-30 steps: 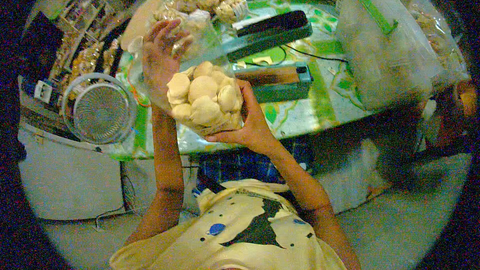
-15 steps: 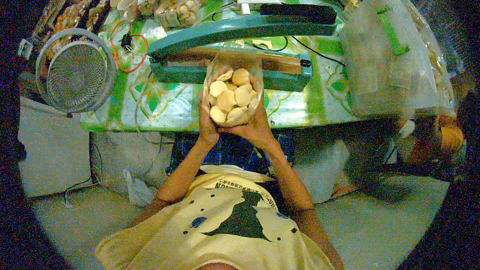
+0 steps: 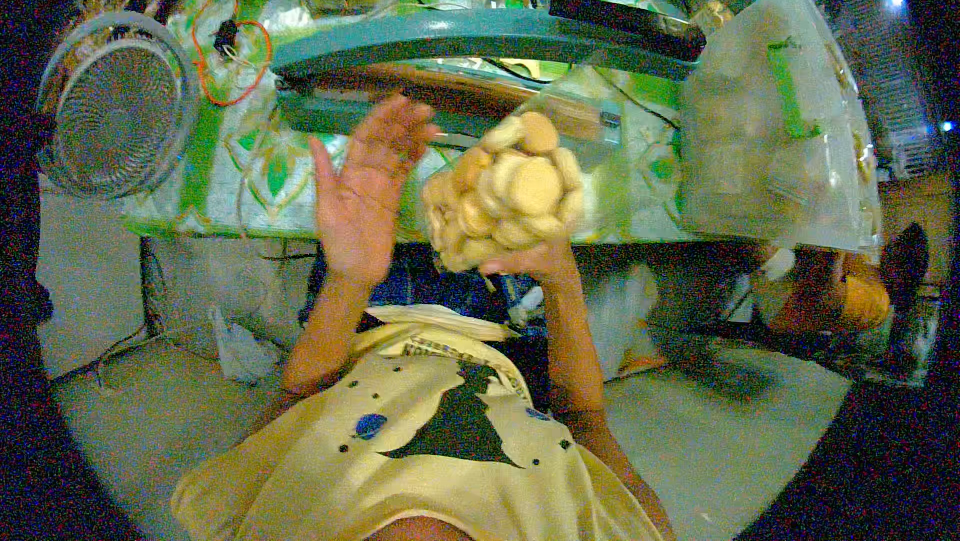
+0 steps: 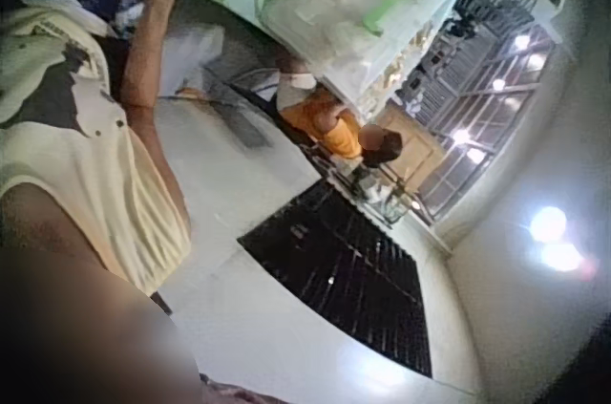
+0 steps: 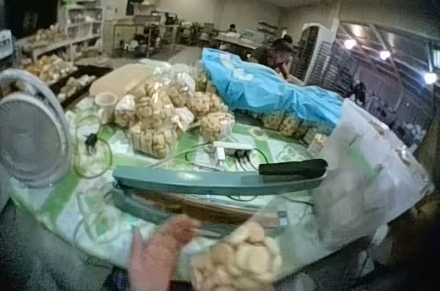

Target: The person fills clear plastic bags with small, round, light-colored snack pieces, seals each bag using a handheld heat sealer, and places the finished packages on the table. The process is repeated multiple times with consistent handling of the snack pieces and sealing tool.

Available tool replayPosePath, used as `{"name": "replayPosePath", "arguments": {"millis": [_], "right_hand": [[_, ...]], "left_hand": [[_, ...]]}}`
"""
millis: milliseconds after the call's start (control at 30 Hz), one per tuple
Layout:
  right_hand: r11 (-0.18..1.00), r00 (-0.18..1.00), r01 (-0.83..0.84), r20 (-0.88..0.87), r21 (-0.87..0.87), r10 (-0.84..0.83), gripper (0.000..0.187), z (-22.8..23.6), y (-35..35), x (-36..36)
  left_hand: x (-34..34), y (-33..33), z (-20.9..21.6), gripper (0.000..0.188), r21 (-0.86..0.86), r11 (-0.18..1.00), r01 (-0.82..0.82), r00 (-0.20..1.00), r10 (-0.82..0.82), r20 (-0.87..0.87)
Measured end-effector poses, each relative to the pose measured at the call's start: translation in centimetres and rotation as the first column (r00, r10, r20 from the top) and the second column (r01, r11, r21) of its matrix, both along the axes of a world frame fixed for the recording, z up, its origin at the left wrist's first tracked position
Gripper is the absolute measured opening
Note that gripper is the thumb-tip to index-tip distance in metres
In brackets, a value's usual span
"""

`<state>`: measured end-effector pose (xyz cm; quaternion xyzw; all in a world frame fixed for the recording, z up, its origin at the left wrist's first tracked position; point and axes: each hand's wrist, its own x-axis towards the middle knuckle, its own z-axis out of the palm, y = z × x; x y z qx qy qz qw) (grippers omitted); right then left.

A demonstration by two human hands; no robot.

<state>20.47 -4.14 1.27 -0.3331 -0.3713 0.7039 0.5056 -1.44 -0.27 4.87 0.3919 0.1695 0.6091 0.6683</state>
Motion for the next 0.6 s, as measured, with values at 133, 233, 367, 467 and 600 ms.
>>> {"name": "replayPosePath", "arguments": {"millis": [133, 233, 367, 467, 600], "right_hand": [[0.961, 0.966, 0.257, -0.034, 0.102, -0.255, 0.087, 2.1, 0.7, 2.6], [0.908, 0.929, 0.364, -0.007, 0.208, -0.371, 0.08, 4.5, 1.2, 3.2], [0.868, 0.893, 0.411, 0.067, 0.277, -0.445, 0.072, 5.9, 1.4, 4.1], [0.86, 0.87, 0.407, 0.158, 0.307, -0.468, 0.066, 5.6, 1.1, 4.4], [0.824, 0.715, 0.284, 0.464, 0.491, -0.523, 0.058, 8.1, -0.4, 3.8]], "left_hand": [[-0.4, -0.6, 1.5, 0.062, -0.197, 0.978, 0.062, 0.997, -0.051, 0.063], [1.0, -2.7, 2.1, 0.065, -0.194, 0.928, 0.318, 0.946, -0.297, 0.132], [3.7, -4.3, 2.6, 0.076, -0.084, 0.883, 0.462, 0.878, -0.442, 0.183], [6.1, -4.6, 2.9, 0.073, -0.066, 0.919, 0.388, 0.913, -0.373, 0.168], [6.8, -4.6, 2.1, 0.065, -0.15, 0.863, 0.482, 0.774, -0.339, 0.535]]}}
